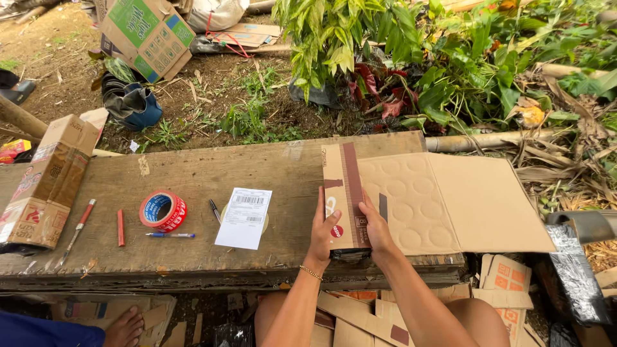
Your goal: The person assembles a small cardboard box on a wooden table. They fold the flaps, align the edges, and use a metal tool to crease and secure the box structure. The person handles the box repeatedly to ensure the sides are properly formed.
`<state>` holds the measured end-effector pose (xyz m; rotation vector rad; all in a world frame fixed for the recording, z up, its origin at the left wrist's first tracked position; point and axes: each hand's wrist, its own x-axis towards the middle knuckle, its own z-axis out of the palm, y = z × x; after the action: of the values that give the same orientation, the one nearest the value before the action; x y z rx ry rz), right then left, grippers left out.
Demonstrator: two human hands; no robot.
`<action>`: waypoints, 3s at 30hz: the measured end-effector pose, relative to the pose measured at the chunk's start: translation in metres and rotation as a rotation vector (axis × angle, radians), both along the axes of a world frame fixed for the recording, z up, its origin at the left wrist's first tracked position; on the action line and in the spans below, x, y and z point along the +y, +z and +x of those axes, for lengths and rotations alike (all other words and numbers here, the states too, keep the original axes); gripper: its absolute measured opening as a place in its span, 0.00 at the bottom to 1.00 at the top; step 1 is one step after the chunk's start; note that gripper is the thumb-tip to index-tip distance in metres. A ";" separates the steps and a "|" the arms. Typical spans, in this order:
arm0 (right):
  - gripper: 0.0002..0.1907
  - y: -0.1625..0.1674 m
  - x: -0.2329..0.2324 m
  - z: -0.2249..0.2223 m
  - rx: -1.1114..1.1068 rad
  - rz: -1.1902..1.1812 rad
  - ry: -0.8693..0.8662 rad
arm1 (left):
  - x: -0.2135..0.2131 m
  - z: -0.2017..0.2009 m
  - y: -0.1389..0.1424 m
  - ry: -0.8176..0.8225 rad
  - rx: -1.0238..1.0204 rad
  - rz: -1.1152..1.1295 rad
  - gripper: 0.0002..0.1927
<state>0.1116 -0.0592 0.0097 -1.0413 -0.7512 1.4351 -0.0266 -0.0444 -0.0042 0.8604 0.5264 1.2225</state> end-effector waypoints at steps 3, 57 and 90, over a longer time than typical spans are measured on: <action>0.31 0.001 -0.009 -0.003 0.018 -0.013 0.002 | -0.012 -0.005 0.002 -0.006 -0.032 -0.038 0.48; 0.14 -0.005 -0.114 0.062 -1.573 0.754 -0.499 | 0.003 -0.041 0.118 -0.255 1.883 0.464 0.29; 0.43 -0.010 -0.025 -0.043 0.120 0.139 -0.035 | 0.018 -0.065 -0.007 0.055 0.591 0.166 0.58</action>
<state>0.0689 -0.0843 -0.0008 -0.8506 -0.7319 1.3823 -0.0917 -0.0264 -0.0116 1.3685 0.9332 1.0619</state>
